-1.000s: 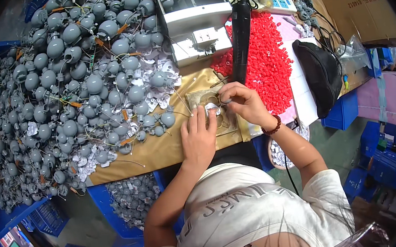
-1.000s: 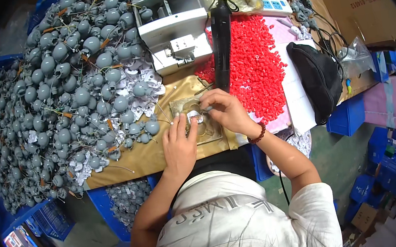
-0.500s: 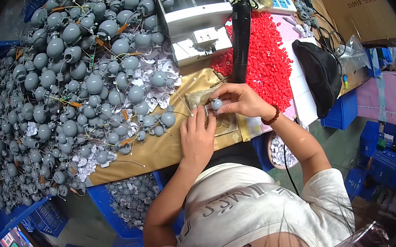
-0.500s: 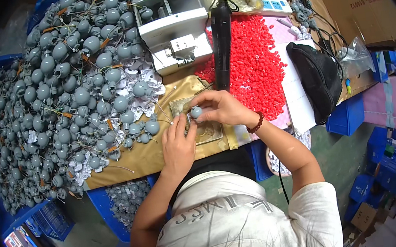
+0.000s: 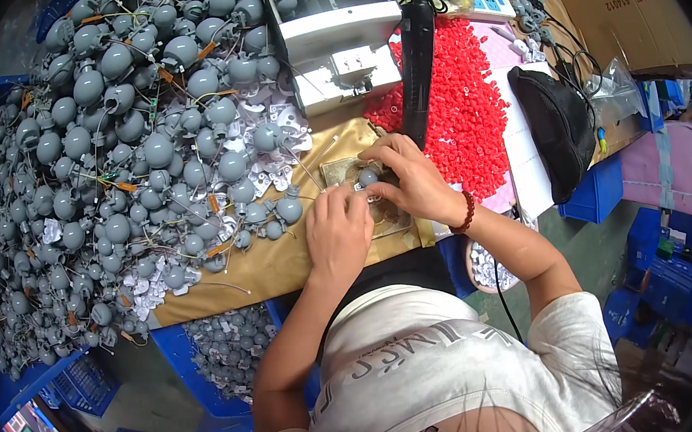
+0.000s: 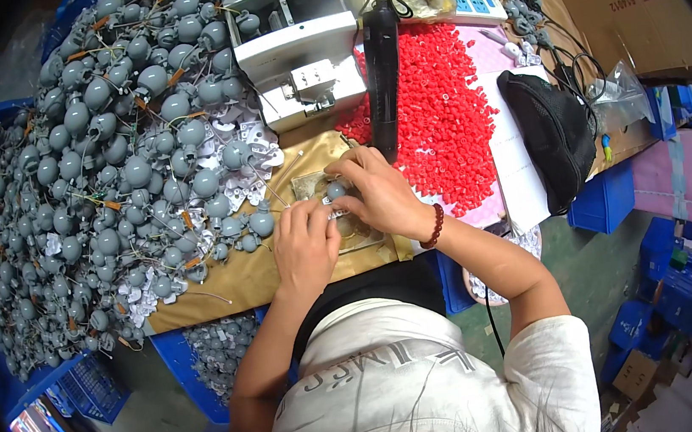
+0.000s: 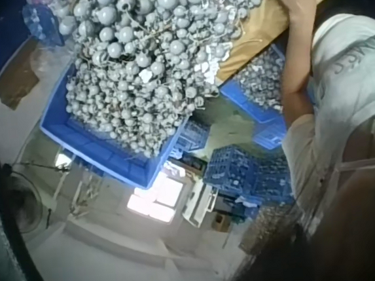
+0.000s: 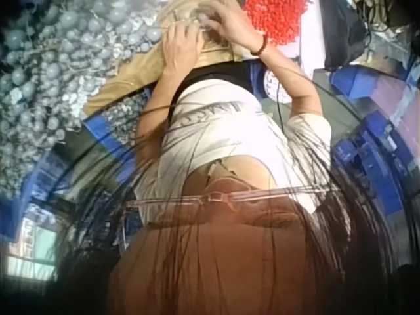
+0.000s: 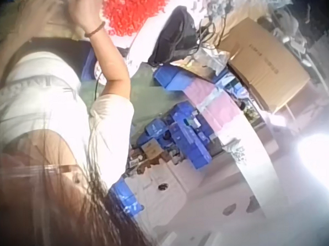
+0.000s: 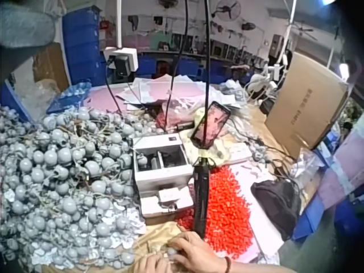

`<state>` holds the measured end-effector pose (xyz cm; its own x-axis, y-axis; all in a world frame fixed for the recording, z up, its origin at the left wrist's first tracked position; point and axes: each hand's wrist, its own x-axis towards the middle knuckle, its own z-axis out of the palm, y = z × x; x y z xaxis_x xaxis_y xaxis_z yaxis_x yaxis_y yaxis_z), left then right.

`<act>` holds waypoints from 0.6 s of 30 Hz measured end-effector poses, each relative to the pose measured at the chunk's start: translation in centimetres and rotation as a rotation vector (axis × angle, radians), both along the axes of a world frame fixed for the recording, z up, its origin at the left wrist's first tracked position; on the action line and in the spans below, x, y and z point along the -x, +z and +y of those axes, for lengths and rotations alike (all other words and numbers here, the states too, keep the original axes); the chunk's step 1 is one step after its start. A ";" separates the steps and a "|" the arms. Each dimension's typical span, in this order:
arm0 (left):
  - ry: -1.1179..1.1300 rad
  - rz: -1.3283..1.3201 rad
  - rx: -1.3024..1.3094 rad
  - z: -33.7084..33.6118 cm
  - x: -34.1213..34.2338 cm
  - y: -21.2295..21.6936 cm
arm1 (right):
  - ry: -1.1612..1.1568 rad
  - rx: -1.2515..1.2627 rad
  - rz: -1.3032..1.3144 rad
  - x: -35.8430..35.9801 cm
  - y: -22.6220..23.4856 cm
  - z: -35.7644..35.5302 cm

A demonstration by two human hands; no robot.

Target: Assembling small gray spherical toy components using an electric screwdriver.

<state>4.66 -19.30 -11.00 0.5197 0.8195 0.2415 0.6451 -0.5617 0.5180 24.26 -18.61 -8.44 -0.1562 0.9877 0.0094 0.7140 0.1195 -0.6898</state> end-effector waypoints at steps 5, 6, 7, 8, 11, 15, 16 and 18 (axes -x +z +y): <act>0.067 -0.008 -0.008 0.9 -1.5 0.9 | -0.026 -0.239 0.037 0.0 -0.1 -0.5; 0.063 -0.014 -0.002 0.9 -1.5 0.8 | -0.036 -0.325 0.061 -0.3 0.1 -0.2; 0.064 -0.018 0.002 0.9 -1.5 0.7 | -0.077 -0.497 -0.006 -1.4 0.7 0.7; 0.063 -0.021 0.005 0.8 -1.6 0.5 | -0.216 -0.577 -0.075 -2.4 0.6 1.5; 0.067 -0.043 0.002 0.8 -1.9 0.2 | -0.505 -0.453 -0.056 -4.2 -0.1 5.1; 0.072 -0.076 -0.008 0.7 -1.7 0.2 | -0.531 0.040 0.460 -5.5 -0.2 7.5; 0.073 -0.076 -0.006 0.7 -1.8 0.2 | -0.545 -0.091 0.476 -5.1 0.1 7.0; 0.080 -0.074 0.006 0.6 -1.7 -0.1 | -0.555 -0.353 0.513 -3.0 2.0 5.5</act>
